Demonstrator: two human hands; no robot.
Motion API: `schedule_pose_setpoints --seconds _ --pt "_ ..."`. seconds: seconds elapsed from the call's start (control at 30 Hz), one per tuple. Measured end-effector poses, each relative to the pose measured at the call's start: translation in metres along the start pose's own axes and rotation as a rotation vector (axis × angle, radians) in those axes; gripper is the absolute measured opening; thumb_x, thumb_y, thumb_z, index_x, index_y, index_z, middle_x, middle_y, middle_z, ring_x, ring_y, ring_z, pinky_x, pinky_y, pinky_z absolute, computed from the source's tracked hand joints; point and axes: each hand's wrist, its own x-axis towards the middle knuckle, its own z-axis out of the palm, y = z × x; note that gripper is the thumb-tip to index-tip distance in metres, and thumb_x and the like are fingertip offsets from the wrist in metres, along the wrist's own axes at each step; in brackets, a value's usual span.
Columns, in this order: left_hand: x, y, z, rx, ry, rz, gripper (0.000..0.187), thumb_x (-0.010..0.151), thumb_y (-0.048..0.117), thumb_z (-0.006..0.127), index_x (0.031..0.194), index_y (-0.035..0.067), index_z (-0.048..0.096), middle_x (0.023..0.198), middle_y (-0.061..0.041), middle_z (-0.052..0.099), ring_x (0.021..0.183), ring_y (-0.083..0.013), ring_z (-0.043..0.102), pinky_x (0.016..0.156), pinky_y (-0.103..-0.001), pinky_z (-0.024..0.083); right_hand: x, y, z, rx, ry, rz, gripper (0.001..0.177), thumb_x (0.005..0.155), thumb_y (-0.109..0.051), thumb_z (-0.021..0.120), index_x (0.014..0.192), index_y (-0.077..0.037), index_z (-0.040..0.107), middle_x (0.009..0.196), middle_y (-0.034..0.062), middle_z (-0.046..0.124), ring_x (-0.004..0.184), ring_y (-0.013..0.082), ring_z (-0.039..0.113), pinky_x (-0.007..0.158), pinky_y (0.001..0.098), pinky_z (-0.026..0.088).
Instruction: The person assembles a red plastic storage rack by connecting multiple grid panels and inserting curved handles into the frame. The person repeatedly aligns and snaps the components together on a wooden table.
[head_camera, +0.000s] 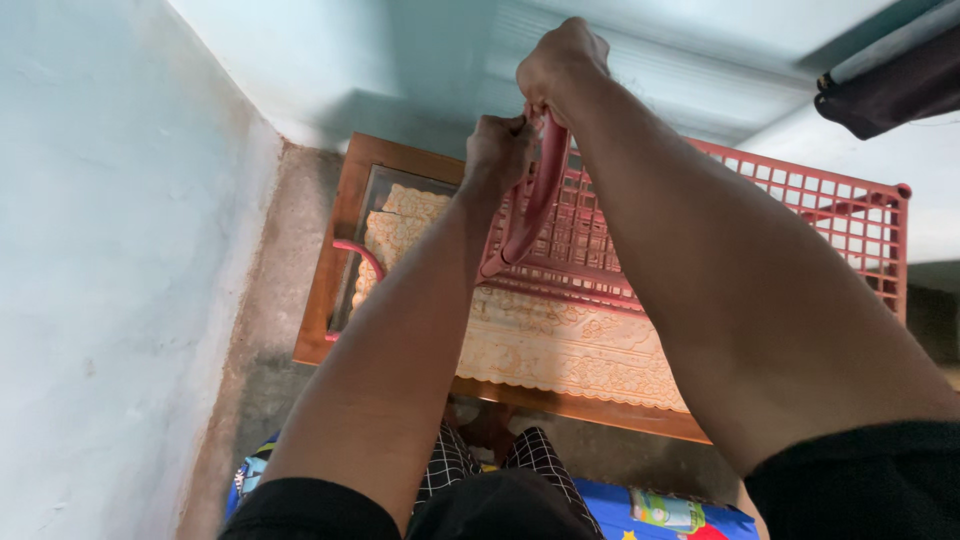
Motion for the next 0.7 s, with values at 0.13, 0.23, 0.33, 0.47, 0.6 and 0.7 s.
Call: schedule_pose_setpoints --seconds 0.13,0.23,0.33,0.47,0.6,0.7 --pt "-0.008 0.012 -0.007 -0.018 -0.077 -0.092 0.033 0.096 0.038 0.066 0.098 0.008 0.081 0.072 -0.008 0.076 0.063 -0.0176 0.074 0.06 -0.038 0.062 -0.014 0.0 -0.007 0.27 0.021 0.115 0.007 0.089 0.004 0.067 0.084 0.009 0.064 0.076 0.0175 0.07 0.057 0.0203 0.072 0.042 0.0316 0.058" --pt "-0.017 0.022 -0.012 0.006 -0.046 -0.097 0.03 0.094 0.038 0.068 0.1 0.011 0.08 0.073 -0.007 0.076 0.063 -0.0166 0.075 0.061 -0.037 0.062 -0.024 0.006 -0.015 0.509 -0.095 0.124 0.019 0.098 -0.005 0.058 0.084 0.008 0.061 0.07 0.0187 0.063 0.052 0.0238 0.063 0.043 0.0349 0.053" --pt "-0.025 0.023 -0.008 -0.022 -0.02 -0.128 0.033 0.096 0.044 0.065 0.101 0.014 0.079 0.076 -0.006 0.077 0.067 -0.0167 0.075 0.064 -0.035 0.06 -0.041 0.021 -0.022 0.766 -0.19 0.103 0.015 0.095 -0.005 0.063 0.092 0.009 0.061 0.069 0.0152 0.064 0.054 0.02 0.064 0.047 0.0341 0.056" --pt "-0.03 0.009 -0.009 -0.013 -0.079 -0.067 0.03 0.098 0.035 0.066 0.1 0.01 0.082 0.076 -0.002 0.077 0.066 -0.0143 0.074 0.065 -0.029 0.057 -0.088 0.051 -0.017 0.822 -0.245 0.083 0.028 0.098 -0.024 0.061 0.096 0.004 0.066 0.073 0.0138 0.067 0.054 0.0191 0.064 0.051 0.0329 0.057" --pt "-0.059 -0.019 -0.025 -0.518 -0.358 -0.034 0.02 0.104 0.016 0.066 0.106 -0.002 0.074 0.072 -0.004 0.061 0.059 -0.012 0.052 0.053 -0.03 0.043 -0.148 0.081 0.013 1.125 -0.194 0.019 0.028 0.1 -0.028 0.055 0.089 -0.003 0.063 0.069 0.0089 0.068 0.05 0.0162 0.059 0.048 0.0318 0.051" --pt "-0.081 -0.033 -0.032 -0.325 -0.306 -0.155 0.02 0.096 0.011 0.061 0.107 0.002 0.075 0.07 -0.005 0.062 0.057 -0.0105 0.056 0.052 -0.029 0.048 -0.16 0.088 0.033 1.265 -0.139 -0.174 0.028 0.104 -0.029 0.049 0.088 -0.009 0.058 0.066 0.0027 0.063 0.049 0.0115 0.052 0.047 0.0293 0.047"
